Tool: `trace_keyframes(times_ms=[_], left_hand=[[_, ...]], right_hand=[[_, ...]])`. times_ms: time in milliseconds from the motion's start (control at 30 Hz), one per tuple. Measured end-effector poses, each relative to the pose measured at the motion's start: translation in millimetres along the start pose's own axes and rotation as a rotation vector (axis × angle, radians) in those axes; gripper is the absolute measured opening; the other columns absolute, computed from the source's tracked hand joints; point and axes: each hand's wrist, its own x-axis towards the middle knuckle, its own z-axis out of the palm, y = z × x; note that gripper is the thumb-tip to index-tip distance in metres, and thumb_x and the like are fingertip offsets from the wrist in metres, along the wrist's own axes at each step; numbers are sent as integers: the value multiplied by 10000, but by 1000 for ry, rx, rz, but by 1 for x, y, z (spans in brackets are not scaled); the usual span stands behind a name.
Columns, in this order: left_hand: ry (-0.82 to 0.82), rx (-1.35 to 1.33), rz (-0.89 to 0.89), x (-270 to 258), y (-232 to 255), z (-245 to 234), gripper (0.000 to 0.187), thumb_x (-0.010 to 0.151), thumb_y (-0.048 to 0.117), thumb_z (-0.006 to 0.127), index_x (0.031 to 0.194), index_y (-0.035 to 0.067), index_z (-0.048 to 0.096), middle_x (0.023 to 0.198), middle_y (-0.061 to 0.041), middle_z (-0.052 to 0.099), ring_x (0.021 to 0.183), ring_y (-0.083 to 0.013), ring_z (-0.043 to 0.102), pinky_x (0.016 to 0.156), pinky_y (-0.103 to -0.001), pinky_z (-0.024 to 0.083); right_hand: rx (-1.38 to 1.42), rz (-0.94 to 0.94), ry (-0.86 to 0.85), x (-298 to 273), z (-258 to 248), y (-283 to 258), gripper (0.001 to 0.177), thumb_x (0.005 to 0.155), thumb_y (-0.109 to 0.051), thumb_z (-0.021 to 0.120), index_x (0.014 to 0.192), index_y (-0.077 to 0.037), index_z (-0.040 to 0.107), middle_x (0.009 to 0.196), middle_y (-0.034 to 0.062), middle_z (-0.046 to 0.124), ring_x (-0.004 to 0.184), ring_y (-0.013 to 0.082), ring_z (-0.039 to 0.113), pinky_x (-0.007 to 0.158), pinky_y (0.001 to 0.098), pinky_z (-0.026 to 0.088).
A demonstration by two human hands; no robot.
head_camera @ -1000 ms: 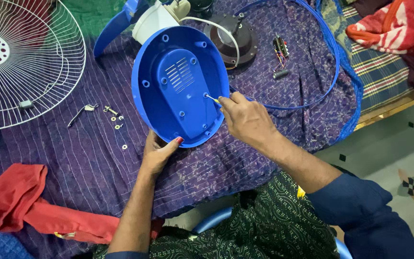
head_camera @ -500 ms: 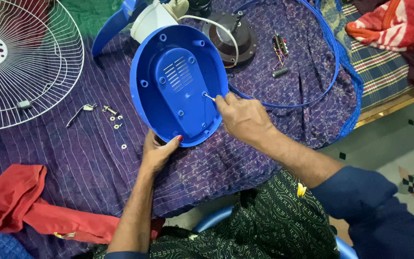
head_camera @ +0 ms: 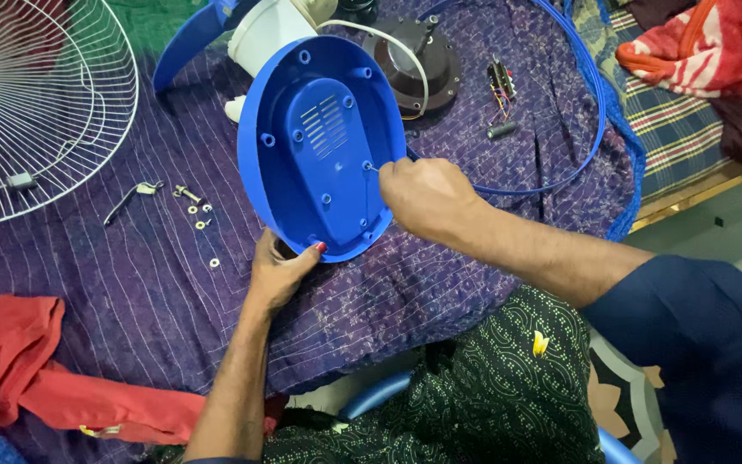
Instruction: The person assembles an electric fan by screwing the base to the neck, then wipes the fan motor housing with a red cloth. The person uses a screwdriver to tighten screws on the blue base and handles the motor housing and control module.
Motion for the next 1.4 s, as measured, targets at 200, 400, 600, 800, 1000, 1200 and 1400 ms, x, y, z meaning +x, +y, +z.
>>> trace_keyframes(times_ms=[200,400,600,800,1000,1200,1400], left_hand=[[4,11,-26,0,-3,0,625,805,134,822,1338,-22,535,1202,-120,705,1072,-184,692,971,-345,561],[18,36,15,2,-6,0,627,811,107,819,1359,-1,534,1225,-104,698,1092,-180,679,982,-347,550],[-4,-19,83,-2,-6,0,635,818,88,819,1372,-7,523,1251,-106,692,1122,-185,682,1013,-353,547],[9,-89,43,-8,-5,0,623,807,83,827,1357,2,545,1213,-96,708,1087,-175,687,980,-341,549],[-7,-127,4,-7,-5,-1,570,834,88,828,1328,-17,564,1186,-108,715,1055,-173,696,951,-321,565],[-53,-127,-25,-9,5,-1,607,835,100,820,1371,-16,562,1223,-79,714,1097,-154,696,994,-314,551],[-24,-121,-122,-9,7,-6,657,776,96,835,1356,22,534,1165,-47,704,1037,-128,686,944,-302,547]], right_hand=[[498,418,-49,9,20,11,191,908,-128,623,852,12,741,797,285,711,762,406,723,687,490,576],[1330,842,-137,18,42,27,82,865,-115,701,873,-38,730,601,26,561,431,120,440,388,311,323],[1484,866,-214,10,26,25,172,917,-173,650,918,-16,721,555,-20,469,365,65,308,327,268,200],[860,402,196,-38,29,-12,227,973,-175,615,1049,-13,755,709,121,678,576,170,624,546,363,474],[757,290,242,-85,55,-40,263,961,-108,580,1163,-14,721,846,151,678,728,263,671,669,400,522],[737,343,328,-92,67,-44,269,947,-87,641,1203,-43,712,860,126,603,680,271,629,616,409,501],[762,327,350,-87,73,-42,281,932,-67,687,1211,-52,703,872,112,594,638,246,627,575,384,497]])
